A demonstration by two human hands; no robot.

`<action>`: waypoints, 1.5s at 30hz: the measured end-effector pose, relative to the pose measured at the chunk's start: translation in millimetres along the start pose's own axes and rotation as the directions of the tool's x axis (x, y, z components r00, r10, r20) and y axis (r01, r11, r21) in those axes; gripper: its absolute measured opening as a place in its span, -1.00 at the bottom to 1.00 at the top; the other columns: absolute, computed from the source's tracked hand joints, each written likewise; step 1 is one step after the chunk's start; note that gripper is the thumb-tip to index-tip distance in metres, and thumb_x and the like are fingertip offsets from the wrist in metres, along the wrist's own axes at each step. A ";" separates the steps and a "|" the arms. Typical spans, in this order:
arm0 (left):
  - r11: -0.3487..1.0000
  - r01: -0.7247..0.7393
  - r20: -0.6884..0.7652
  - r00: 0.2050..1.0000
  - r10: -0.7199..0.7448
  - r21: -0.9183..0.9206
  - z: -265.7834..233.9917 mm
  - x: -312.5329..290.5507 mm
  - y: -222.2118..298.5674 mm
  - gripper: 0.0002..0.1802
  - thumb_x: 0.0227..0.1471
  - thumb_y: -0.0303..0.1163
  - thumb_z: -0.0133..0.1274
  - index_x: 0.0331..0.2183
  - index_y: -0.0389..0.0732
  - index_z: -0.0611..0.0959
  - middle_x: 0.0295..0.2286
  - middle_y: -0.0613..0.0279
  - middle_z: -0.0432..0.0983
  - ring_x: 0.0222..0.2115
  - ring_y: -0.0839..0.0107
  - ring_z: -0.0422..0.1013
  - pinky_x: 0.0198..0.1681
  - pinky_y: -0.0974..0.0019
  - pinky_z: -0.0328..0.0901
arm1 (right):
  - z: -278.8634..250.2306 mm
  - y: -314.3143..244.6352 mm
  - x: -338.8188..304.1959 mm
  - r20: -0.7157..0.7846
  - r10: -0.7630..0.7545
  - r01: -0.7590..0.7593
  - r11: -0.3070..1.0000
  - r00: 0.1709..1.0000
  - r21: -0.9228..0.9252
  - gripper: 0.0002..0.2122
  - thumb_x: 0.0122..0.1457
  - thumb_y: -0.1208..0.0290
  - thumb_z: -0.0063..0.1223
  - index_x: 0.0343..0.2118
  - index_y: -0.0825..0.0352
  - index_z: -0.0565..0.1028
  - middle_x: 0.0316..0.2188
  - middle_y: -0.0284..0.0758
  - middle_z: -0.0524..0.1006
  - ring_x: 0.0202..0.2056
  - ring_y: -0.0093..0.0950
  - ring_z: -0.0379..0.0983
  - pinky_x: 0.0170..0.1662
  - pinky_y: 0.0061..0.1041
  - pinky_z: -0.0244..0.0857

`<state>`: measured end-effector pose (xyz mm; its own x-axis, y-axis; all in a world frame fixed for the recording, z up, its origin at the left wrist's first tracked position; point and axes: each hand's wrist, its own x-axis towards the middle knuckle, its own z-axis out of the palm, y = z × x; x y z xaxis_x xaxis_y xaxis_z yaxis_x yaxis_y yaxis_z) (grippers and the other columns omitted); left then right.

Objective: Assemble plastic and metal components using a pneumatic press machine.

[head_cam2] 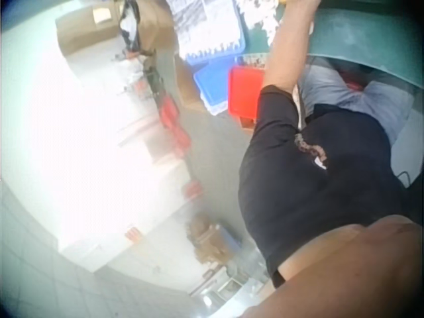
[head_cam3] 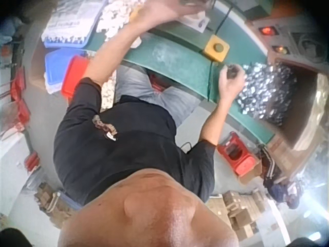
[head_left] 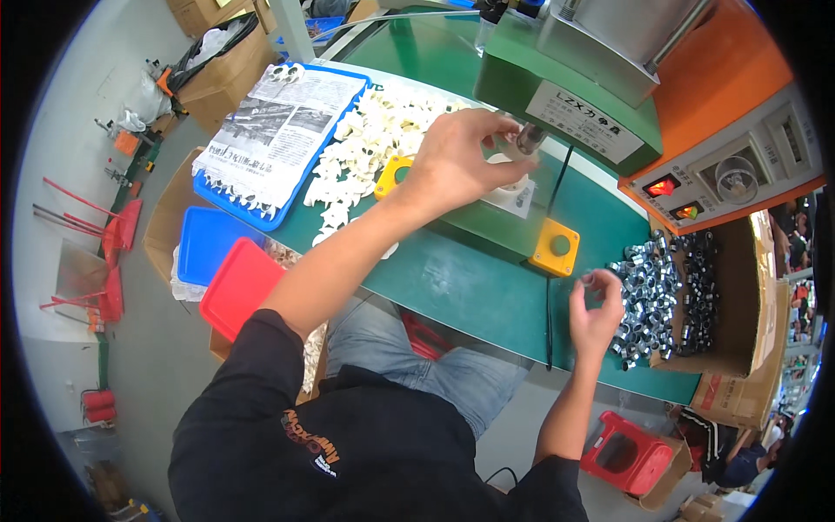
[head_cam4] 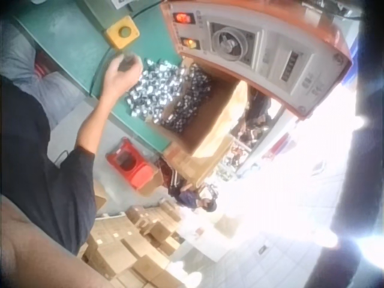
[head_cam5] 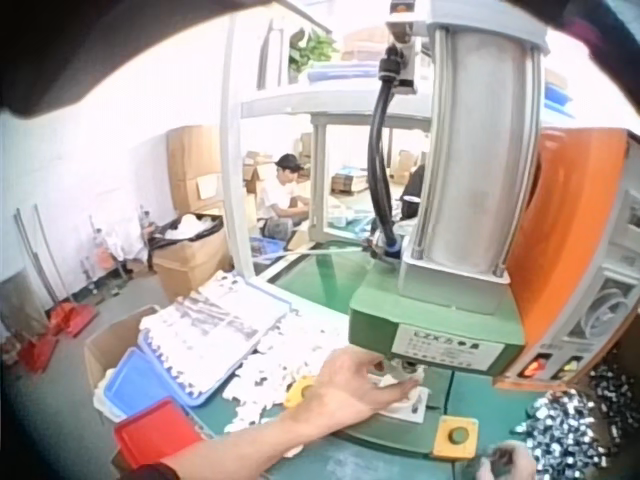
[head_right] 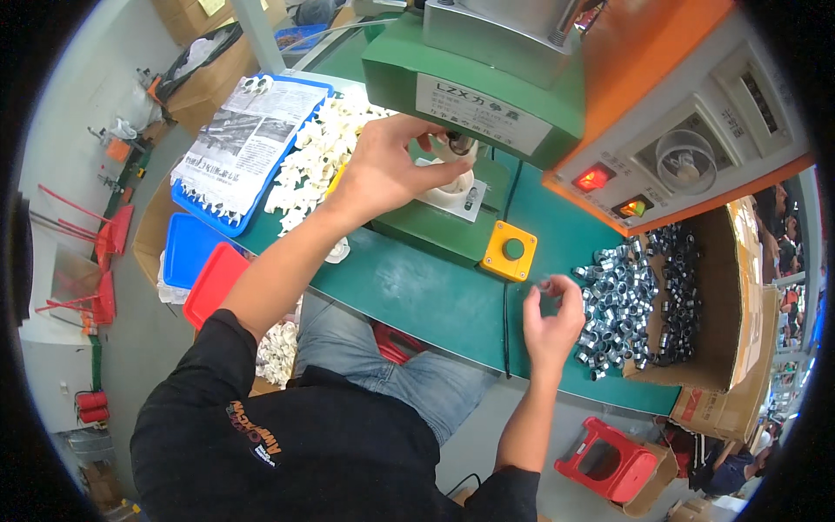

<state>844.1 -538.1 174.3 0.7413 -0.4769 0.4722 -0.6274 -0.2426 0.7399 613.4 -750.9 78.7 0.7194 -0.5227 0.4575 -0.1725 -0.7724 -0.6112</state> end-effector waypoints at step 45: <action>0.555 0.284 -0.301 0.952 -0.062 0.782 -201.6 34.0 -270.9 -0.48 0.04 0.02 0.32 -0.18 -0.25 0.69 -0.18 -0.03 0.46 -0.14 0.03 0.46 -0.07 0.08 0.40 | 57.8 -114.8 83.1 0.145 -0.319 0.273 0.923 0.937 0.269 -0.83 0.09 0.53 0.27 -0.24 0.40 0.62 -0.36 -0.23 0.63 -0.31 -0.31 0.54 -0.17 -0.37 0.41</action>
<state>1087.4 -318.3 86.5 0.8162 -0.1845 0.5475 -0.3244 -0.9305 0.1700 731.9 -684.8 149.6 0.8262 -0.1907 0.5301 0.2185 -0.7588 -0.6135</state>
